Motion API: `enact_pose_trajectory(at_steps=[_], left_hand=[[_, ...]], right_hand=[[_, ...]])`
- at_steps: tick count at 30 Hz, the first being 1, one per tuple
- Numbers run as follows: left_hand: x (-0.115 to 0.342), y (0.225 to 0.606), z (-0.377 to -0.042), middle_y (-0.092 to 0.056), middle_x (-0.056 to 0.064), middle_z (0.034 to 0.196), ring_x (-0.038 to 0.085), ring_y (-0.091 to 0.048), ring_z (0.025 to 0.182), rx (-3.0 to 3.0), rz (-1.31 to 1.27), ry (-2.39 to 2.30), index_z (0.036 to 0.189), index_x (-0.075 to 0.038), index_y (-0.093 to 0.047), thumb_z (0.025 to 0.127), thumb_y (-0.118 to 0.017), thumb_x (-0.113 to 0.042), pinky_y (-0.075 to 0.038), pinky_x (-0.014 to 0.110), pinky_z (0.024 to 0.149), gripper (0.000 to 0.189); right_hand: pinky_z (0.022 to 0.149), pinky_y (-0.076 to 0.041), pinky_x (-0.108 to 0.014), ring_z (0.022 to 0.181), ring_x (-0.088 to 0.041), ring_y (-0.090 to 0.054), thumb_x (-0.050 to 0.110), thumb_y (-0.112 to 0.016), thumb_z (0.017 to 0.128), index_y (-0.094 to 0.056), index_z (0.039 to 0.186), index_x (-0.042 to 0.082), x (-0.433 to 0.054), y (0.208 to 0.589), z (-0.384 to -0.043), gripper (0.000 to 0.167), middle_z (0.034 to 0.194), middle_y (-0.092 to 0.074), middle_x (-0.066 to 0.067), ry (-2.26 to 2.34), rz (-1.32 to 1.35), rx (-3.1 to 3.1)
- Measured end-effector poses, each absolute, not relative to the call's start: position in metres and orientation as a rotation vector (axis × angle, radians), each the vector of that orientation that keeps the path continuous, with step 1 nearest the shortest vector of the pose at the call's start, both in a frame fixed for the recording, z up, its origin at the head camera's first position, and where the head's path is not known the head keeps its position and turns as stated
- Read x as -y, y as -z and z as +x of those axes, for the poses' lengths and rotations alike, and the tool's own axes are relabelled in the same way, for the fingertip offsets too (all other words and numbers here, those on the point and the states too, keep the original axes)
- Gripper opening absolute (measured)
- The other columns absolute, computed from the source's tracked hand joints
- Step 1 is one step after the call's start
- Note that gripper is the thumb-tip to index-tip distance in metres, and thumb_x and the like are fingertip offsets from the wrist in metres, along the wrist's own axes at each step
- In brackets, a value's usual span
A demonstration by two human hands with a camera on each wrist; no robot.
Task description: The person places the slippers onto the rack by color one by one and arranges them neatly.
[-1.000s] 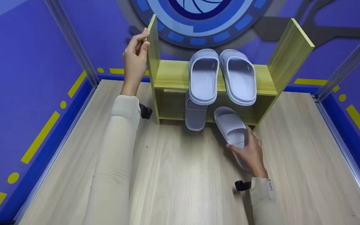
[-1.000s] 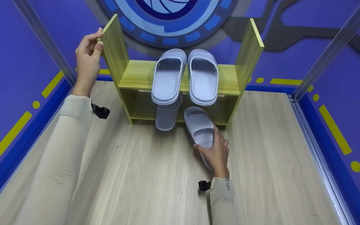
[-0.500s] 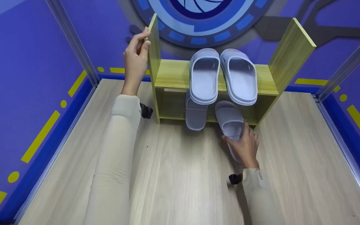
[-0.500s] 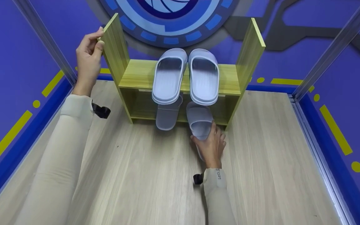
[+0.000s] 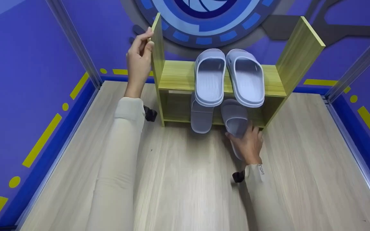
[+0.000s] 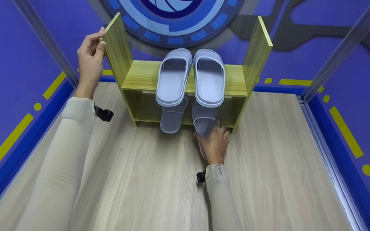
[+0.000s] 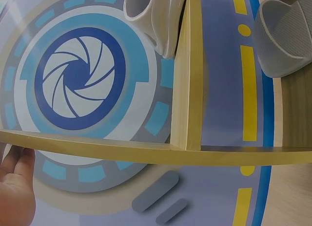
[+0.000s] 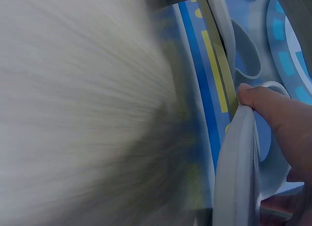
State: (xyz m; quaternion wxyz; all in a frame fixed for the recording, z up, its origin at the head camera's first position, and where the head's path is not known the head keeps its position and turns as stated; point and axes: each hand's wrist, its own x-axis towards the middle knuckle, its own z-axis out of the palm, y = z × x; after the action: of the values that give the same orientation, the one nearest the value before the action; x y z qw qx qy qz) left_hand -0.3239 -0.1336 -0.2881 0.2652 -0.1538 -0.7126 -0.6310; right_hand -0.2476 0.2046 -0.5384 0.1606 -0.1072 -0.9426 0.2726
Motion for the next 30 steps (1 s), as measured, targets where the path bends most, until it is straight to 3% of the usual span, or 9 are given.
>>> enact_pose_trajectory(at_steps=[9, 16, 24, 30], left_hand=[[0.134, 0.291, -0.326, -0.049, 0.01, 0.145, 0.009, -0.048, 0.133, 1.907, -0.416, 1.698, 0.126, -0.001, -0.058, 0.096, -0.052, -0.013, -0.038, 0.022, 0.108, 0.033], [0.132, 0.287, -0.322, -0.049, 0.009, 0.145, 0.009, -0.047, 0.133, 1.902, -0.419, 1.724, 0.126, 0.0, -0.058, 0.096, -0.051, -0.011, -0.037, 0.021, 0.108, 0.032], [0.131, 0.286, -0.32, -0.048, 0.011, 0.146, 0.009, -0.047, 0.133, 1.908, -0.42, 1.724, 0.126, 0.0, -0.057, 0.096, -0.051, -0.01, -0.037, 0.021, 0.108, 0.032], [0.132, 0.285, -0.32, -0.048, 0.01, 0.146, 0.01, -0.047, 0.133, 1.908, -0.408, 1.731, 0.126, 0.0, -0.058, 0.096, -0.051, -0.01, -0.038, 0.021, 0.108, 0.032]], right_hand=[[0.094, -0.037, -0.059, 0.111, -0.051, -0.046, 0.06, -0.076, 0.069, -0.036, 0.143, -0.006, -0.201, 0.531, -0.259, 0.108, 0.123, -0.05, -0.034, -0.679, -0.295, 2.74], [0.095, -0.037, -0.06, 0.114, -0.052, -0.046, 0.062, -0.075, 0.069, -0.03, 0.148, -0.001, -0.199, 0.527, -0.268, 0.11, 0.128, -0.048, -0.035, -0.658, -0.326, 2.771], [0.094, -0.038, -0.062, 0.115, -0.054, -0.043, 0.065, -0.071, 0.072, -0.027, 0.147, -0.006, -0.199, 0.521, -0.272, 0.112, 0.13, -0.044, -0.038, -0.684, -0.326, 2.83], [0.094, -0.039, -0.065, 0.12, -0.056, -0.039, 0.058, -0.071, 0.074, -0.024, 0.147, -0.01, -0.2, 0.514, -0.27, 0.11, 0.133, -0.04, -0.041, -0.768, -0.256, 2.862]])
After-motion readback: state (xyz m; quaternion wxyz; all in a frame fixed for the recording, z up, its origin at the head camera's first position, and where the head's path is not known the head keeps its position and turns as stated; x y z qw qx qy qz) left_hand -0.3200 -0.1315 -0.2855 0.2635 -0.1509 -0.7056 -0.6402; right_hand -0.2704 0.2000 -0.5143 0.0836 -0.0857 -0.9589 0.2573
